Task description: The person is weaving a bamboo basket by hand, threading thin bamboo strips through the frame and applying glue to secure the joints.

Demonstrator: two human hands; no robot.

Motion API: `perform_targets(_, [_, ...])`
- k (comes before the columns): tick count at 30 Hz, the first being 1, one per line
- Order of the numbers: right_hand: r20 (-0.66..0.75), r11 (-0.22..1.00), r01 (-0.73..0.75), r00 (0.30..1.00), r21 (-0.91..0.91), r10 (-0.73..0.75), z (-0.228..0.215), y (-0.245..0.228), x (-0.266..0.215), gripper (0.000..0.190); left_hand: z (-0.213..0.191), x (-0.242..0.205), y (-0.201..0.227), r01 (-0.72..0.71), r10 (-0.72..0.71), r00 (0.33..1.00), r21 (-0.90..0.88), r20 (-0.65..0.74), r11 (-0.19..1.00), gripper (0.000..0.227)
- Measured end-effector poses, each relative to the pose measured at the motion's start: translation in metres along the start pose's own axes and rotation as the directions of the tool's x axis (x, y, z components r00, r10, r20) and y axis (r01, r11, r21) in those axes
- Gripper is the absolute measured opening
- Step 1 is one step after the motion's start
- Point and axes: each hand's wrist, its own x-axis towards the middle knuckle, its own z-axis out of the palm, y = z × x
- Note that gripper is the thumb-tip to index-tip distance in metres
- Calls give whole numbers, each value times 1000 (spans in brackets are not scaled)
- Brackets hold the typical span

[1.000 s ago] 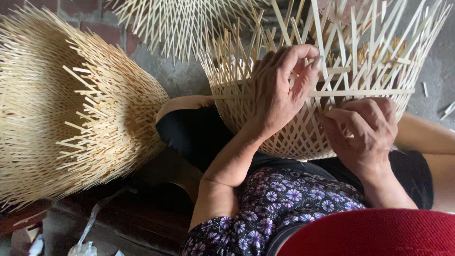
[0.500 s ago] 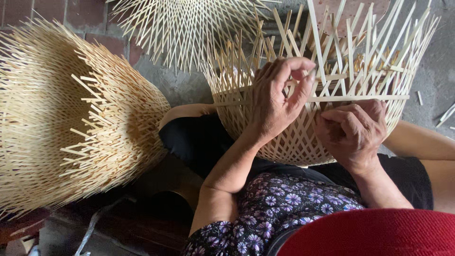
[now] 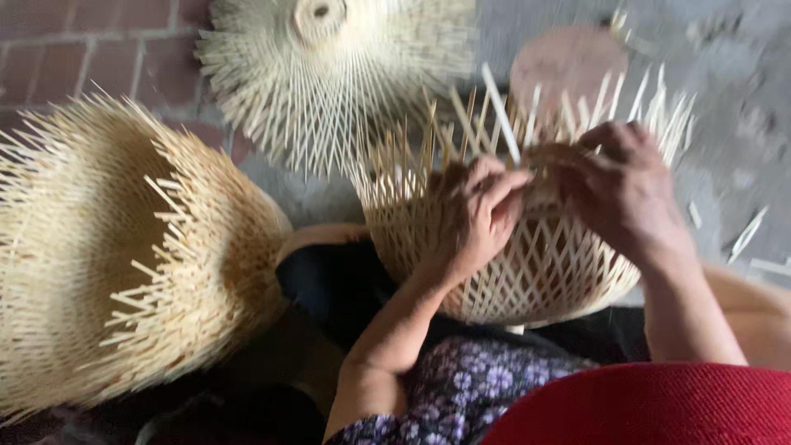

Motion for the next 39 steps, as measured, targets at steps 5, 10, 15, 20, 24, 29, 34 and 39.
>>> perform_targets(5, [155,986,-166,974,4,163,0,3,25,22,2,-1,-4,-1,1,1000,-27,-11,1000,23])
perform_targets(10, [314,782,-443,891,438,328,24,32,21,13,18,-3,-3,-21,23,995,20,-96,1000,23])
perform_targets(15, [162,863,-312,949,397,269,37,40,2,15,40,-5,1,-6,9,998,68,-57,998,22])
perform_targets(20, [356,237,-446,870,863,342,38,62,-14,14,35,8,-2,27,-31,999,-84,-44,996,20])
perform_targets(24, [308,509,-484,867,712,392,42,65,-19,14,26,11,4,-49,45,993,-36,-112,998,24])
perform_targets(29, [170,511,-298,944,806,282,44,58,-20,16,31,10,5,-30,23,993,-59,-112,998,24])
perform_targets(34, [213,314,-286,945,905,247,39,60,-22,16,43,6,-5,70,-65,997,-166,36,984,23])
perform_targets(39, [92,510,-190,973,839,211,45,58,-21,12,41,6,0,-50,42,992,-70,-118,996,21])
